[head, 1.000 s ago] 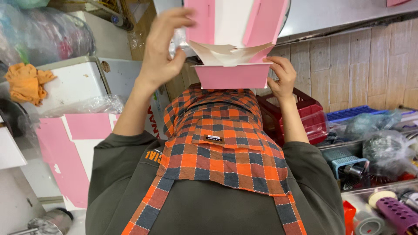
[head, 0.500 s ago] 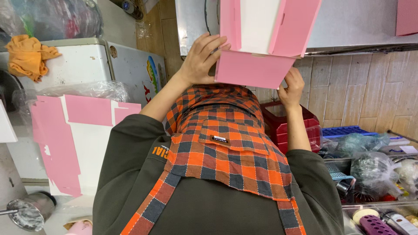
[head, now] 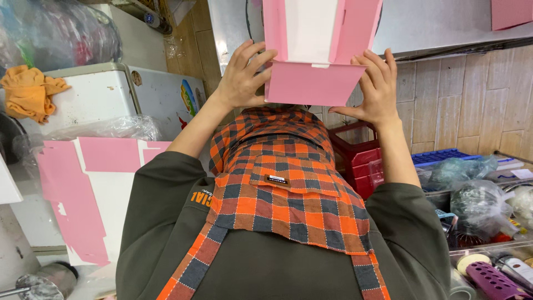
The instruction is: The person folds a flat pink and white paperboard into a rectangular box. They fold the side flaps, tuck the tabs into slots, and press the edges to form the box structure.
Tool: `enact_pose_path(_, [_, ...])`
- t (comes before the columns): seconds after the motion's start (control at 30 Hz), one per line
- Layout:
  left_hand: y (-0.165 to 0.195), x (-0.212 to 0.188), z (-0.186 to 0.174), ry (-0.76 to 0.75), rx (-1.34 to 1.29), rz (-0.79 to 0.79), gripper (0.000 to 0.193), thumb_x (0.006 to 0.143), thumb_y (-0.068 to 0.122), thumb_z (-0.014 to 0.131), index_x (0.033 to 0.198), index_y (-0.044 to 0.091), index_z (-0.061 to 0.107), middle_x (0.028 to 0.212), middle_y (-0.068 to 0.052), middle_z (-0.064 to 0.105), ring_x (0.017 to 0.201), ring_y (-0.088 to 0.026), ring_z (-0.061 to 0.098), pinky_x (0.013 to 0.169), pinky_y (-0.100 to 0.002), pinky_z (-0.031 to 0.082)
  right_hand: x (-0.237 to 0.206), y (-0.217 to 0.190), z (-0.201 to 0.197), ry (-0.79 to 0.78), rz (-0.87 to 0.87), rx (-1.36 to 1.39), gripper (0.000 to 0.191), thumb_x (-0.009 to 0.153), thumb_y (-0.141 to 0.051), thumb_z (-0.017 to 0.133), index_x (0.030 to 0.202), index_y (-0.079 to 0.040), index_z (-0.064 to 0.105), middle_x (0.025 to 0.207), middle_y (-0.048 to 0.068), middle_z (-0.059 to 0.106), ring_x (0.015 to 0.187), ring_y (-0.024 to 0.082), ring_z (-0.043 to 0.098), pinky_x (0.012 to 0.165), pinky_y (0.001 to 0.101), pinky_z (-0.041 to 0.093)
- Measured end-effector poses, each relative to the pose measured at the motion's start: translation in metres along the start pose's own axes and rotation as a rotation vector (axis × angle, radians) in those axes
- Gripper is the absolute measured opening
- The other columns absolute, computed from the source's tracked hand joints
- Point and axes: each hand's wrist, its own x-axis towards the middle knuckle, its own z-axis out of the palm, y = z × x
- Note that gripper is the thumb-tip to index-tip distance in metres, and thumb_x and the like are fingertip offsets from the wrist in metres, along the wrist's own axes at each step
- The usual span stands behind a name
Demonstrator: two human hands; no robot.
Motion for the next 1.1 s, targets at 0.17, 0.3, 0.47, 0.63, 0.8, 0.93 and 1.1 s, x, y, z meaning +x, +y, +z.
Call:
enact_pose_path(0.17, [-0.007,-0.001,0.000,-0.081,0.045,0.084,0.068,0.103,0.069,0.066,0.132,0.007,0.062,0.153,-0.015,0.050,0.148,-0.031,0.044,0.127,-0.053,0.026,0.006,0.002,-0.003,-0.052,-0.054,-0.021,0.109,0.074,-0.084,0.078,0.152,-0.011,0.056,0.150,0.010,0.052,0.150,0.031,0.040,0.131,0.0648,0.014])
enact_pose_path(0.3, [-0.016,0.002,-0.003,-0.046,0.104,0.085,0.079,0.098,0.072,0.063,0.141,0.006,0.062,0.144,-0.012,0.055,0.144,-0.027,0.046,0.124,-0.052,0.026,0.008,0.007,-0.002,-0.103,-0.085,-0.025,0.132,0.067,-0.091,0.077,0.164,-0.008,0.043,0.156,0.011,0.047,0.153,0.032,0.036,0.128,0.0693,0.007])
enact_pose_path(0.47, [-0.015,0.006,-0.008,-0.040,0.104,0.031,0.079,0.095,0.065,0.070,0.148,0.007,0.060,0.140,-0.009,0.058,0.142,-0.026,0.048,0.120,-0.048,0.033,0.007,0.011,0.008,-0.098,-0.086,0.023,0.146,0.057,-0.099,0.073,0.163,-0.006,0.033,0.161,0.011,0.040,0.153,0.034,0.031,0.124,0.0709,0.004])
enact_pose_path(0.63, [-0.016,0.007,-0.004,0.004,0.082,0.027,0.066,0.094,0.052,0.074,0.141,0.007,0.061,0.140,-0.009,0.060,0.142,-0.026,0.049,0.116,-0.046,0.038,0.001,0.013,0.019,-0.032,-0.100,-0.064,0.129,0.066,-0.093,0.073,0.160,-0.010,0.043,0.160,0.009,0.042,0.152,0.033,0.036,0.128,0.0685,0.010])
enact_pose_path(0.8, [-0.018,0.007,0.007,0.124,-0.129,-0.041,0.061,0.096,0.035,0.083,0.141,0.006,0.053,0.134,-0.012,0.063,0.127,-0.028,0.060,0.103,-0.043,0.051,0.012,0.020,0.026,0.167,-0.057,0.199,0.092,0.084,-0.052,0.090,0.151,-0.009,0.046,0.146,0.015,0.054,0.140,0.034,0.055,0.121,0.0550,0.037])
enact_pose_path(0.93, [-0.012,0.013,0.019,0.266,-0.371,-0.194,0.077,0.096,0.019,0.091,0.151,0.005,0.038,0.128,-0.008,0.063,0.110,-0.023,0.068,0.092,-0.036,0.059,0.026,0.017,0.030,0.355,-0.016,0.422,0.078,0.089,-0.011,0.093,0.146,-0.007,0.039,0.119,0.009,0.063,0.123,0.026,0.065,0.109,0.0456,0.051])
enact_pose_path(1.1, [-0.007,0.022,0.018,0.307,-0.408,-0.411,0.067,0.094,0.017,0.091,0.146,0.010,0.049,0.140,-0.012,0.047,0.098,-0.017,0.067,0.085,-0.030,0.060,0.042,0.011,0.025,0.335,0.153,0.444,0.051,0.101,-0.001,0.091,0.136,-0.006,0.055,0.123,0.012,0.064,0.104,0.015,0.071,0.096,0.0320,0.060])
